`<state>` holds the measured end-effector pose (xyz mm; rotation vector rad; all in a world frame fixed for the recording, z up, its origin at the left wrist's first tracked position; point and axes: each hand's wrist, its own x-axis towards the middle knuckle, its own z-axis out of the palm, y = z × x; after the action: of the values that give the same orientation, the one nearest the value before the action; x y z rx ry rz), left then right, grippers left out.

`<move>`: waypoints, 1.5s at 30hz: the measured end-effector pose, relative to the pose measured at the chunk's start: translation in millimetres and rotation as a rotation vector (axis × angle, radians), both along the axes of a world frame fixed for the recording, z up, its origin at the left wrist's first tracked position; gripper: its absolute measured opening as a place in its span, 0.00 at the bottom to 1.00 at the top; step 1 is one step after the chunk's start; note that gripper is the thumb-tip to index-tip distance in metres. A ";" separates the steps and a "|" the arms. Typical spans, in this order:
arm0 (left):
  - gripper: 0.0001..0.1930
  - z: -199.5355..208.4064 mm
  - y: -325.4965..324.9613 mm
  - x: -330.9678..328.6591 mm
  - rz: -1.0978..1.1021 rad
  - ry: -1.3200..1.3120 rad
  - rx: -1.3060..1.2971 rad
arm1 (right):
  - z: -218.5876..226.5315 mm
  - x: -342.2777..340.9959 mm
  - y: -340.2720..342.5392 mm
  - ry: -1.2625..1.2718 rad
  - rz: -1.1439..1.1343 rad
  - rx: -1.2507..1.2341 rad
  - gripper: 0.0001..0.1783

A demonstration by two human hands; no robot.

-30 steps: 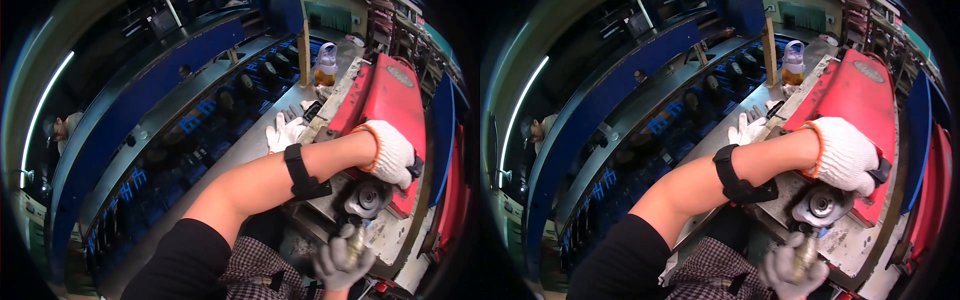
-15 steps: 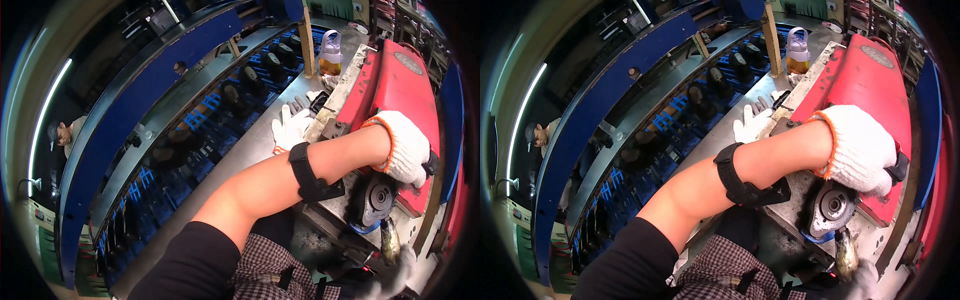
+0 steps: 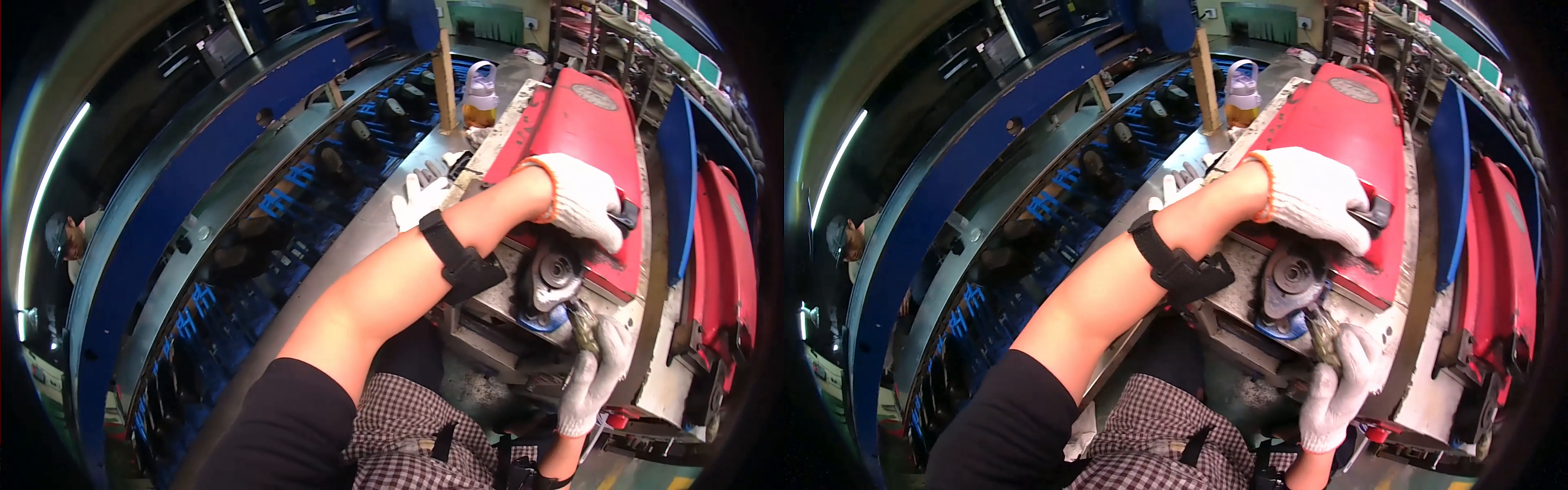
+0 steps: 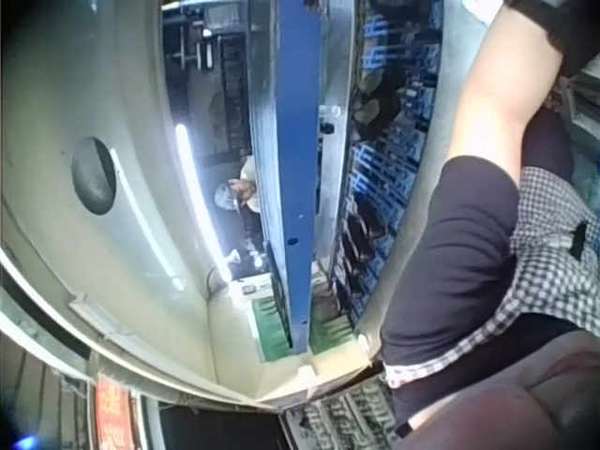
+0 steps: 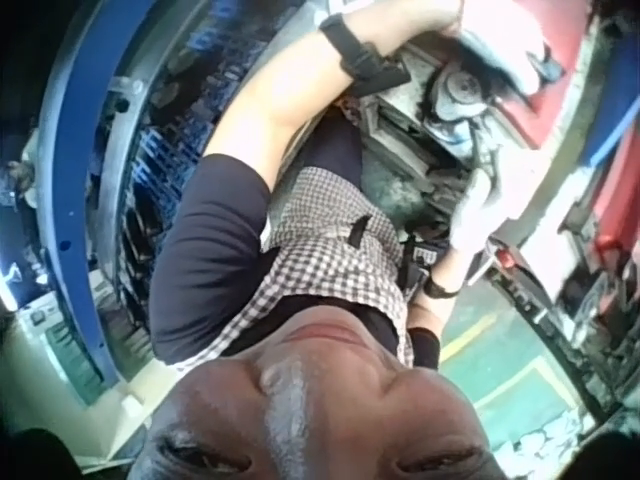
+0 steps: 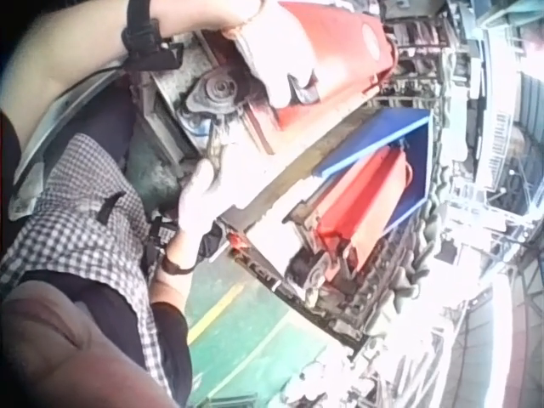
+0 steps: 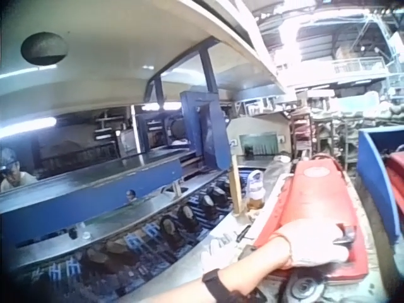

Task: Processing shoe uppers and soles using industrial heating and lasting machines.

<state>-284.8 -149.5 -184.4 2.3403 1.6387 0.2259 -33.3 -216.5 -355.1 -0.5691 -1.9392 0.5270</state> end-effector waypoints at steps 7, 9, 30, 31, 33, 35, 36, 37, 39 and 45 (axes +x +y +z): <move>0.29 7.2 4.7 9.0 0.082 -0.098 -0.199 | 2.4 16.5 -10.6 -0.035 -0.137 -0.130 0.24; 0.27 10.0 -0.5 19.0 0.097 -0.217 -0.178 | 4.7 32.7 -11.0 0.016 -0.134 -0.128 0.22; 0.22 -1.6 2.3 197.0 -0.293 -0.192 0.242 | 55.9 291.1 2.5 -0.424 -1.234 0.090 0.19; 0.25 -11.5 10.0 206.4 -0.359 -0.123 0.239 | 69.7 267.8 -17.3 -0.368 -1.130 -0.062 0.18; 0.28 -21.1 21.5 229.7 -0.419 -0.051 0.211 | 54.3 254.4 -40.7 -0.347 -1.006 -0.073 0.19; 0.29 -31.7 35.9 245.7 -0.537 0.118 0.365 | 71.0 250.2 -47.9 -0.426 -0.786 0.128 0.19; 0.30 -31.0 39.6 252.8 -0.564 0.111 0.400 | 77.0 260.2 -43.8 -0.378 -0.730 0.046 0.17; 0.30 -29.8 42.8 255.3 -0.563 0.102 0.398 | 81.0 265.5 -36.5 -0.320 -0.729 0.070 0.15; 0.28 -26.7 50.3 257.3 -0.564 0.138 0.653 | 101.3 268.4 -20.2 -0.402 -0.733 0.132 0.13; 0.24 47.7 67.0 268.0 -0.377 0.031 0.793 | 151.5 269.5 100.6 -0.720 -0.560 0.019 0.23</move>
<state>-16.8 -82.5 -136.7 3.1682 1.2018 0.8933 236.2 -115.9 -203.7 -1.3727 -2.2896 -0.0804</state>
